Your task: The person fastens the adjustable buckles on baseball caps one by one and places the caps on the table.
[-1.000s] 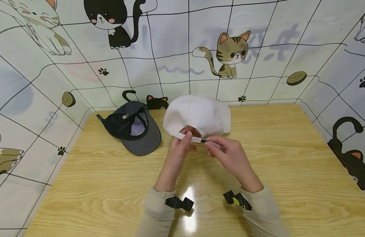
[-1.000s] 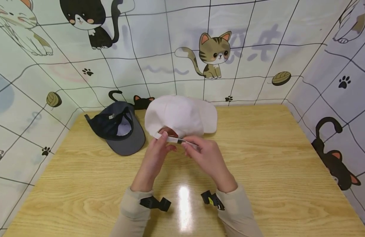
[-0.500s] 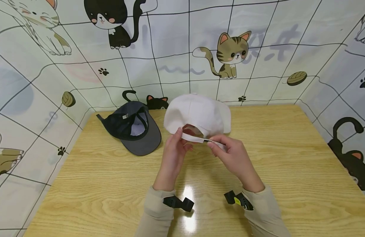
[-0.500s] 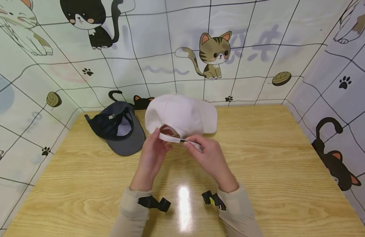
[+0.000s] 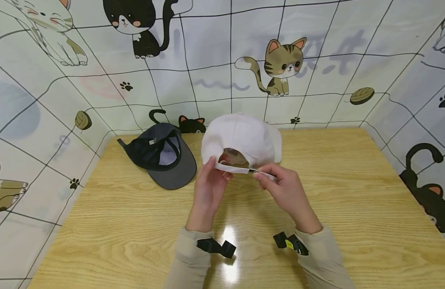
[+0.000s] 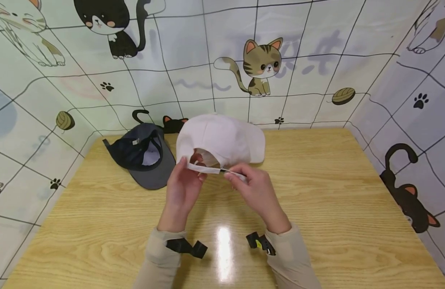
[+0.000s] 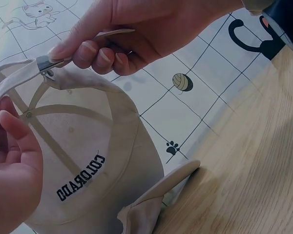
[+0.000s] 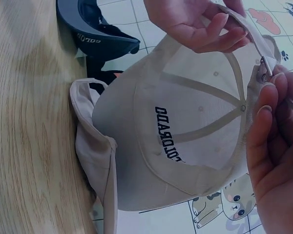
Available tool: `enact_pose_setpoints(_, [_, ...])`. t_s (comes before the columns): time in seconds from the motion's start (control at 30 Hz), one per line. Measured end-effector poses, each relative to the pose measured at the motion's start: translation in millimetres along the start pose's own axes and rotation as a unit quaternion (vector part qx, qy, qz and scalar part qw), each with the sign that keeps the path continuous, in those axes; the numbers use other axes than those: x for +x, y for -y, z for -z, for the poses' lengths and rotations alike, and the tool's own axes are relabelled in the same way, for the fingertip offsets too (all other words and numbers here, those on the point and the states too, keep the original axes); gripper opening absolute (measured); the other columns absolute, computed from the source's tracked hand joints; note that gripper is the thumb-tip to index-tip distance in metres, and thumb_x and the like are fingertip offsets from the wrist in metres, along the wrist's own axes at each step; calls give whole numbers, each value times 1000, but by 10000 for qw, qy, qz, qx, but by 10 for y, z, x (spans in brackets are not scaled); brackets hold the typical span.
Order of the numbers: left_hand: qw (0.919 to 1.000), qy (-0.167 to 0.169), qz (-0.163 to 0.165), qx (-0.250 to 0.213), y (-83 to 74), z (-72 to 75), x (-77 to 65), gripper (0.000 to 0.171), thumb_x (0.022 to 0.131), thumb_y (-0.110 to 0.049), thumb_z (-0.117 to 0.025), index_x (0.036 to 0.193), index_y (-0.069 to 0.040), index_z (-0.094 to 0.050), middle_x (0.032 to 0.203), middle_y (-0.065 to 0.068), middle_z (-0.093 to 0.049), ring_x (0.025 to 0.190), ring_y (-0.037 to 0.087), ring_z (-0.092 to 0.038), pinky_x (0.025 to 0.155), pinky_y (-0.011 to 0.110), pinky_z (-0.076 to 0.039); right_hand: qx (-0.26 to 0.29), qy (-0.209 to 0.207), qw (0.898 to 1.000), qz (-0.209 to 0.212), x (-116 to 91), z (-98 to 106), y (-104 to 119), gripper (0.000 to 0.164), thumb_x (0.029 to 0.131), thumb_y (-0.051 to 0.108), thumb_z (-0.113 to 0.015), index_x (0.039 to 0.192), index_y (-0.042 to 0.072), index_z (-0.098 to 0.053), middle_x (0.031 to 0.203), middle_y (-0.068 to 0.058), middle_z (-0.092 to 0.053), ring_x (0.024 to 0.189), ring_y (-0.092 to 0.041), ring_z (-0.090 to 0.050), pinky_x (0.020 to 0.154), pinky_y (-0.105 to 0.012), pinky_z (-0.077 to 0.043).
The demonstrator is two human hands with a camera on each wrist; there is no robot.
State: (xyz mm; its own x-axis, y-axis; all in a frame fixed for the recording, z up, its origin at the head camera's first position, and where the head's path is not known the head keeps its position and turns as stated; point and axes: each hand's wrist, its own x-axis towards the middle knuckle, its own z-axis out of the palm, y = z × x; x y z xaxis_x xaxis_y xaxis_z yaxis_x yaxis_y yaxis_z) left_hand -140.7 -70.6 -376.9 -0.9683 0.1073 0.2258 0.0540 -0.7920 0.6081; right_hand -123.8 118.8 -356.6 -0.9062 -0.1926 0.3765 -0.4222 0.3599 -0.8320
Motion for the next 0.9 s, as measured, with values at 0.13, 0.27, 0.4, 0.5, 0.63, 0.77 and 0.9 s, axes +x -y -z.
enact_pose_setpoints(0.13, [9995,237,-50,-217,-11,10,-1,22,92,-25,-47,106,-9,-51,96,4,-56,80,14,-48,61,24,-39,-36,-92,9999,43,8,-4,-1,10,82,26,-65,76,19,-60,61,6,-54,50,-10,-44,43,-24,-36])
enact_pose_setpoints(0.27, [9985,408,-112,350,-5,-4,-5,30,88,-29,-56,108,-7,-53,99,6,-55,84,15,-50,63,25,-41,-31,-157,9999,-8,9,-5,22,10,80,21,-67,74,18,-60,60,5,-54,51,-10,-44,44,-24,-36])
enact_pose_setpoints(0.4, [9723,491,30,2287,35,-58,-28,39,85,-28,-61,114,-2,-54,99,6,-56,82,16,-52,64,26,-44,-16,-183,9998,-70,5,-1,125,13,79,16,-68,71,14,-58,59,2,-53,50,-10,-43,44,-24,-35])
enact_pose_setpoints(0.5, [9410,656,334,3304,71,-113,-48,35,86,-21,-60,116,-3,-54,95,4,-55,77,17,-50,64,28,-43,-24,-147,9998,-91,5,-2,231,14,80,13,-67,70,11,-57,58,0,-52,51,-10,-42,45,-24,-36])
enact_pose_setpoints(0.63, [9341,818,616,3421,83,-175,-59,28,87,-9,-58,113,-2,-54,88,2,-52,71,16,-47,64,32,-41,34,-54,9999,-139,6,-1,304,14,81,13,-66,70,10,-58,59,-1,-53,52,-10,-44,47,-23,-37])
enact_pose_setpoints(0.77, [9349,708,651,3415,60,-204,-56,23,86,-4,-57,108,2,-54,82,0,-53,69,13,-49,63,29,-43,348,152,9992,-143,7,-2,257,7,82,12,-64,76,8,-61,64,-3,-58,58,-11,-52,52,-24,-44])
enact_pose_setpoints(0.9, [9319,638,751,3491,35,-213,-54,18,86,-5,-58,103,1,-54,80,2,-55,71,13,-52,65,29,-46,658,394,9971,10,7,-20,118,5,84,12,-62,86,8,-65,72,-2,-63,64,-12,-59,59,-26,-49])
